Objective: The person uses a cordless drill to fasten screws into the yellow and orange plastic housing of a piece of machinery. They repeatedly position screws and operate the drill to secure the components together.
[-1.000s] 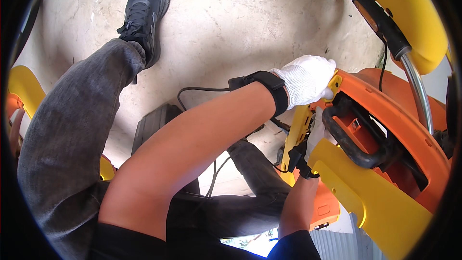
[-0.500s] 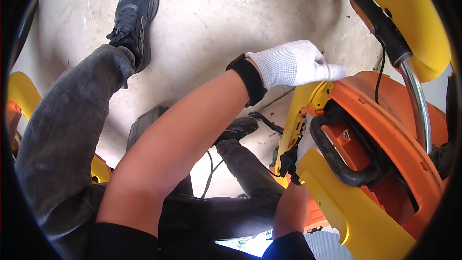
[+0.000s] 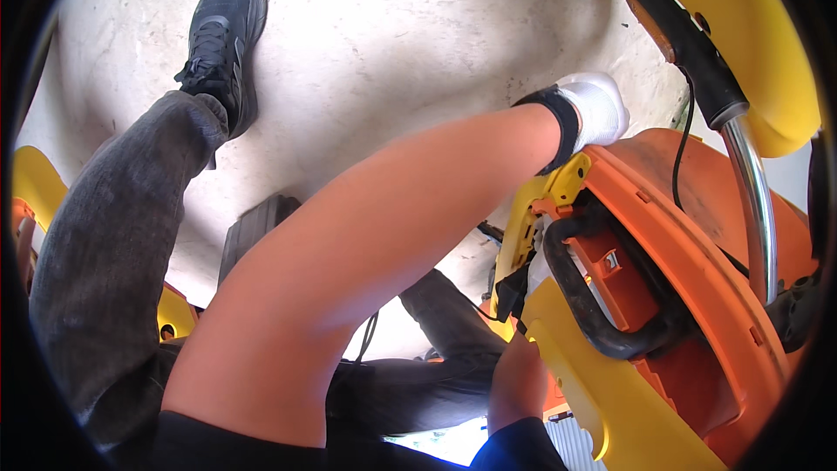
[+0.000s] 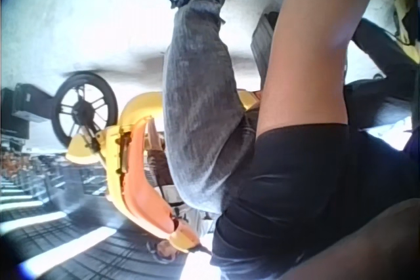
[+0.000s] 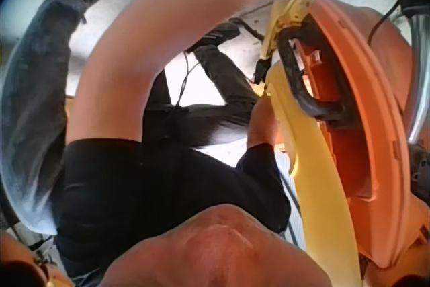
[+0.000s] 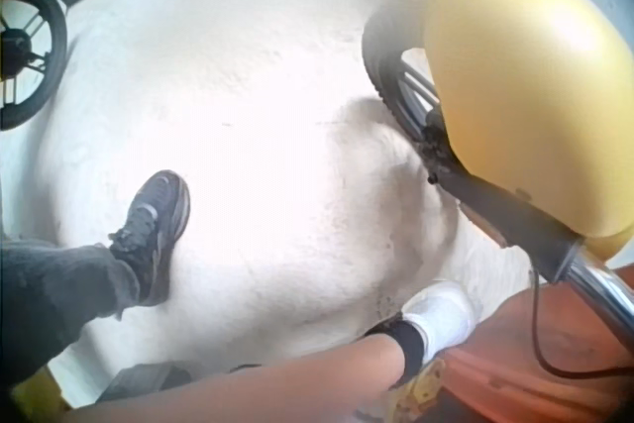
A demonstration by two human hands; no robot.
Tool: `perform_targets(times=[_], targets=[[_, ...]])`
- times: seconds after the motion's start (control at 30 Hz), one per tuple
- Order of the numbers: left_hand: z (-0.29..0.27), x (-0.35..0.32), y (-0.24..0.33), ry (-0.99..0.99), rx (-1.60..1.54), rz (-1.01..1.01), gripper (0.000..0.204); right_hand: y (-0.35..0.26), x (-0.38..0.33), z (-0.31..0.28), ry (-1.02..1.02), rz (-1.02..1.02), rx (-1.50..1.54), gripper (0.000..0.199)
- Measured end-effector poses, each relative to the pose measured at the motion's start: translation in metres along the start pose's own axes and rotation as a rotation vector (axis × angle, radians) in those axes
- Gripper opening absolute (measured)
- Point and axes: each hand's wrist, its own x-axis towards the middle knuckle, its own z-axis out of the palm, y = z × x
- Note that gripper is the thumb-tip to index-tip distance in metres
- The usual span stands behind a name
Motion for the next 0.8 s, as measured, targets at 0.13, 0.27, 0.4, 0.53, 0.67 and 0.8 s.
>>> perform_targets(times=[0.13,0.27,0.4,0.53,0.67,0.8], targets=[[0.01,0.002,0.004,-0.012,-0.008,0.107,0.037,0.006,-0.001,-0.001,-0.002,0.019,-0.009,0.029],[0.016,0.002,0.005,0.01,-0.133,0.089,0.035,0.009,-0.001,-0.004,-0.006,0.031,-0.012,0.029],[0.017,-0.003,0.0,0.032,-0.177,0.118,0.031,0.008,-0.002,-0.004,-0.017,0.027,-0.01,0.029],[0.026,0.001,-0.007,0.109,0.014,0.298,0.024,0.007,-0.002,-0.005,-0.022,0.023,-0.011,0.029],[0.033,0.006,-0.01,0.129,0.024,0.29,0.02,0.008,-0.004,-0.008,-0.03,0.025,-0.021,0.029],[0.035,0.008,-0.013,0.173,0.084,0.322,0.019,0.008,-0.003,-0.007,-0.032,0.019,-0.021,0.029]])
